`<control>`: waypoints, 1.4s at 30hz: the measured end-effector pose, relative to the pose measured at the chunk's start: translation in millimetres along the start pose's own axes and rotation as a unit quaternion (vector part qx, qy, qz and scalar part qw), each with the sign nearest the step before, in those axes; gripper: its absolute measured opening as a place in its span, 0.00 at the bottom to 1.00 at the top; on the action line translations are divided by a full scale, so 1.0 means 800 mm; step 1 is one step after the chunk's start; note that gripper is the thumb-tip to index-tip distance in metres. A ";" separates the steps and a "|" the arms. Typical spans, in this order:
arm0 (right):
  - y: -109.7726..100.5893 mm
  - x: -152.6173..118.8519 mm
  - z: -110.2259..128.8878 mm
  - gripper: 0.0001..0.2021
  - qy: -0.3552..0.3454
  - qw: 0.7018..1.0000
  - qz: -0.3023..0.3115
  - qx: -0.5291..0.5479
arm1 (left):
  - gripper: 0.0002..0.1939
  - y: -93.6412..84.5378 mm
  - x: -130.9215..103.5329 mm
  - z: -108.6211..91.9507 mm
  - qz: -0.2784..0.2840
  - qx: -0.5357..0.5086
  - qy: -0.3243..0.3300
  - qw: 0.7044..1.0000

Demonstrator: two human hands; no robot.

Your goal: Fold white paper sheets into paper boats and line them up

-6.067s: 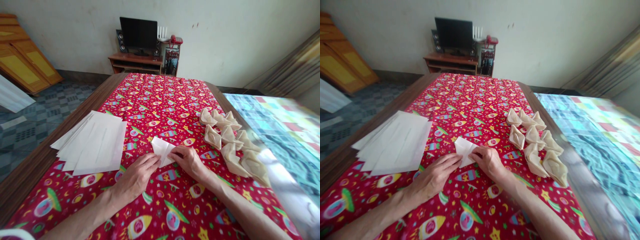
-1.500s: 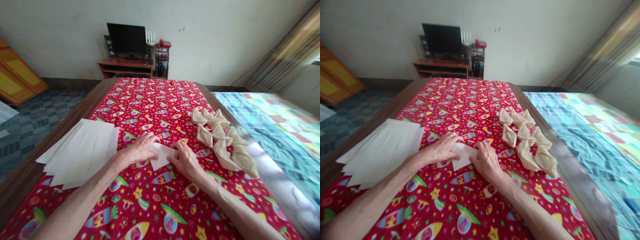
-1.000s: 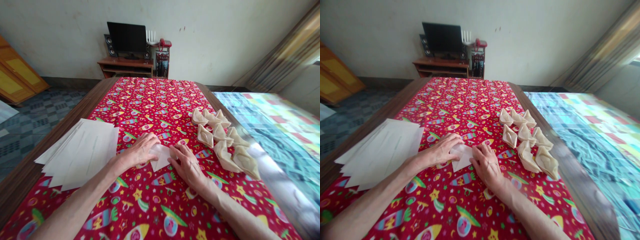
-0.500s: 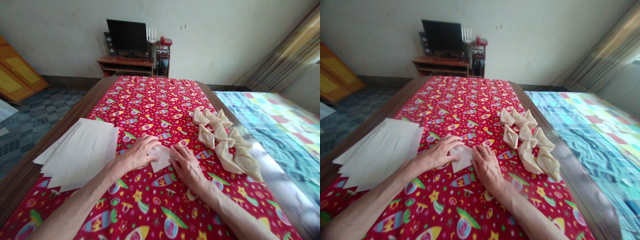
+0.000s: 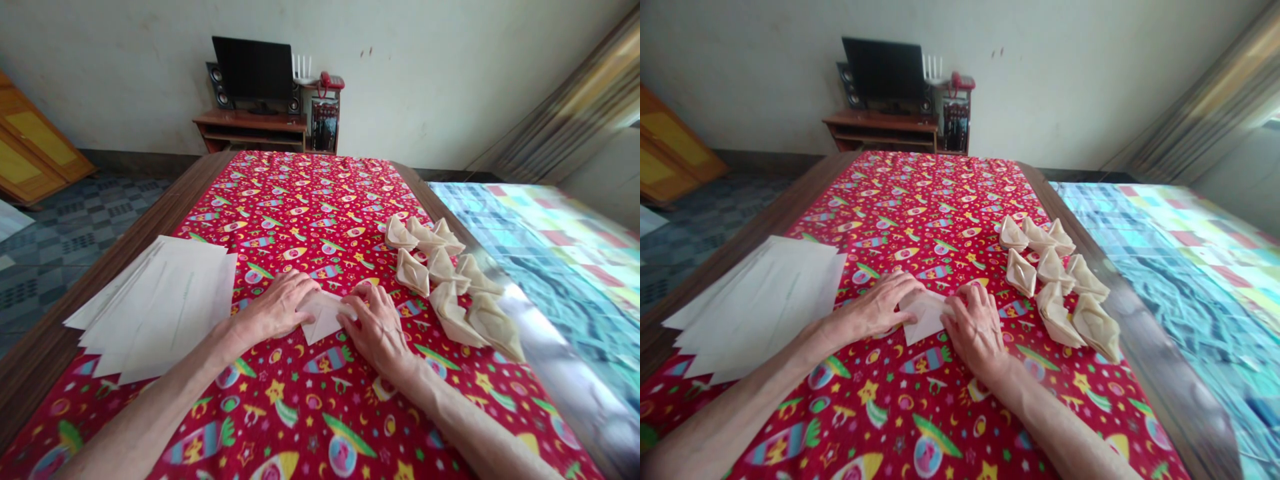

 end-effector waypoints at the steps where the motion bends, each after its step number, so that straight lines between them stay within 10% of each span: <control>1: 0.002 0.001 0.000 0.08 -0.003 1.000 0.008 0.002 | 0.23 0.001 0.001 0.002 0.001 -0.008 -0.006 1.000; 7: 0.013 0.009 -0.004 0.05 0.017 0.993 0.034 0.113 | 0.11 -0.002 0.013 0.013 -0.046 -0.060 -0.052 0.996; 15: 0.001 0.003 0.012 0.07 -0.060 0.998 0.018 0.029 | 0.03 -0.004 -0.001 -0.004 -0.070 0.014 0.060 0.996; 29: -0.013 -0.015 0.023 0.10 -0.174 0.982 0.031 -0.061 | 0.24 0.007 -0.060 -0.042 -0.011 0.195 0.056 0.979; 42: -0.013 -0.041 0.026 0.23 -0.197 0.975 0.095 -0.035 | 0.25 0.032 -0.058 -0.055 0.033 0.161 0.037 0.986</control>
Point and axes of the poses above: each hand's wrist, its own x-axis towards the middle knuckle, its own y-axis out of the palm, z = x × y, the point moved 5 cm from there along x, towards the middle knuckle, and after that the axes turned 13 degrees about -x, right-handed, at the moved point
